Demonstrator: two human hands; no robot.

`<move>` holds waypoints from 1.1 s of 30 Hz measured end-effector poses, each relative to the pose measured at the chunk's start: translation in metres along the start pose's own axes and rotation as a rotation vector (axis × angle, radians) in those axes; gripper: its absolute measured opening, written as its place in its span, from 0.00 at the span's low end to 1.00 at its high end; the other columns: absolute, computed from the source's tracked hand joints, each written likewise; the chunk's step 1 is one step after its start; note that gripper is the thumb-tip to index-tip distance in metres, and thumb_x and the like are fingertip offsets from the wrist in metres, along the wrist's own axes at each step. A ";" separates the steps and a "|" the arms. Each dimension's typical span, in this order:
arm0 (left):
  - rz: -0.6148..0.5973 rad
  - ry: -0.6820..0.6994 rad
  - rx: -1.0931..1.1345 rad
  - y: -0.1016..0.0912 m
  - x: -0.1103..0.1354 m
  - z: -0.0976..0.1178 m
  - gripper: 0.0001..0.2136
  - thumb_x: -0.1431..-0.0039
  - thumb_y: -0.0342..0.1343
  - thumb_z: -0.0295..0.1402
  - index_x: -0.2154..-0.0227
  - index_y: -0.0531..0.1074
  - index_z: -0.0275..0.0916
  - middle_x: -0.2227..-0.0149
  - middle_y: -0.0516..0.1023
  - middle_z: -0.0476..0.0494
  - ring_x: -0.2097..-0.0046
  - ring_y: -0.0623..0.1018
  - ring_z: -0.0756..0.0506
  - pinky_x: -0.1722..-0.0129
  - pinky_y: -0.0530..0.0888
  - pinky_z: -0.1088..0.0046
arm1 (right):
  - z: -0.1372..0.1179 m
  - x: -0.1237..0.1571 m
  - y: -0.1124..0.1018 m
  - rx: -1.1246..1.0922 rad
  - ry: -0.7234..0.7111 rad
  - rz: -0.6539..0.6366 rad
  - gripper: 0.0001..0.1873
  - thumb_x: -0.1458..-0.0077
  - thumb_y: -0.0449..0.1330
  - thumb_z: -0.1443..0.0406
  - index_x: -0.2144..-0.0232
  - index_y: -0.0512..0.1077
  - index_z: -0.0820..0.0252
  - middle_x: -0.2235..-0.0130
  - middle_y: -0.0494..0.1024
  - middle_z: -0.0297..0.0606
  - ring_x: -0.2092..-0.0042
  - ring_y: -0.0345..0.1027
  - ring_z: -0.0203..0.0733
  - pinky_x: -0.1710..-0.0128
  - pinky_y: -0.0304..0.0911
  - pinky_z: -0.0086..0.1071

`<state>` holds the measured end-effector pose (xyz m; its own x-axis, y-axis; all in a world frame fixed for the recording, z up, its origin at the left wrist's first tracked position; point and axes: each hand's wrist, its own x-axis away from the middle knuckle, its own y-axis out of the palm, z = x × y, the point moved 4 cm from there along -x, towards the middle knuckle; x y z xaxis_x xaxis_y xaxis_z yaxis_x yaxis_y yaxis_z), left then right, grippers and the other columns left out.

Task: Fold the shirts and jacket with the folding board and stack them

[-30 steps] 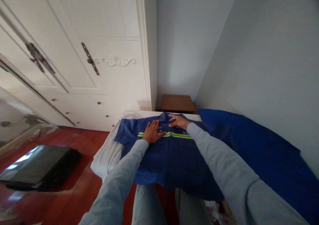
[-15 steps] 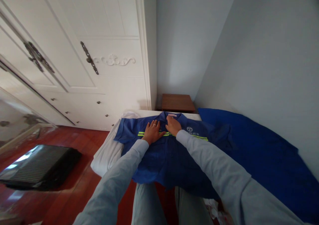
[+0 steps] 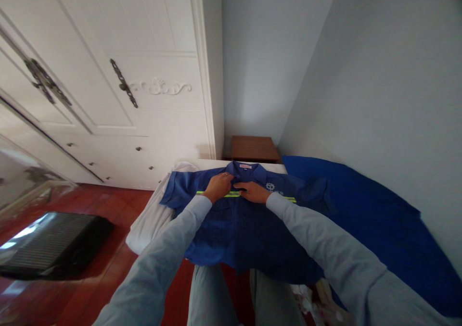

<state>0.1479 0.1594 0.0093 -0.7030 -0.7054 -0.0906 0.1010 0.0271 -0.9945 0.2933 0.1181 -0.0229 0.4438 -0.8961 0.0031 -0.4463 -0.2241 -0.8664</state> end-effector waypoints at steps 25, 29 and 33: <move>0.018 0.007 0.056 0.012 -0.033 -0.020 0.25 0.29 0.39 0.46 0.37 0.66 0.38 0.33 0.64 0.35 0.33 0.65 0.39 0.36 0.62 0.58 | 0.076 0.007 -0.005 0.274 0.204 0.028 0.35 0.30 0.43 0.52 0.30 0.55 0.68 0.29 0.48 0.48 0.27 0.39 0.49 0.28 0.42 0.47; -0.048 -0.011 0.045 0.026 -0.055 -0.016 0.31 0.30 0.42 0.49 0.32 0.56 0.33 0.28 0.51 0.32 0.28 0.51 0.37 0.31 0.53 0.53 | 0.080 -0.001 -0.026 0.301 0.269 0.167 0.36 0.31 0.45 0.51 0.30 0.54 0.69 0.29 0.45 0.50 0.27 0.36 0.50 0.27 0.40 0.46; -0.073 -0.064 0.058 0.050 -0.058 -0.013 0.35 0.30 0.40 0.51 0.30 0.49 0.32 0.27 0.44 0.32 0.27 0.46 0.36 0.30 0.47 0.50 | 0.092 -0.002 -0.028 0.329 0.416 0.159 0.39 0.32 0.45 0.49 0.29 0.49 0.69 0.28 0.41 0.50 0.26 0.34 0.53 0.29 0.40 0.50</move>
<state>0.1845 0.2106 -0.0356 -0.6638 -0.7478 -0.0129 0.0935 -0.0658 -0.9934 0.3760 0.1615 -0.0448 0.0170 -0.9999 -0.0011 -0.1868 -0.0021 -0.9824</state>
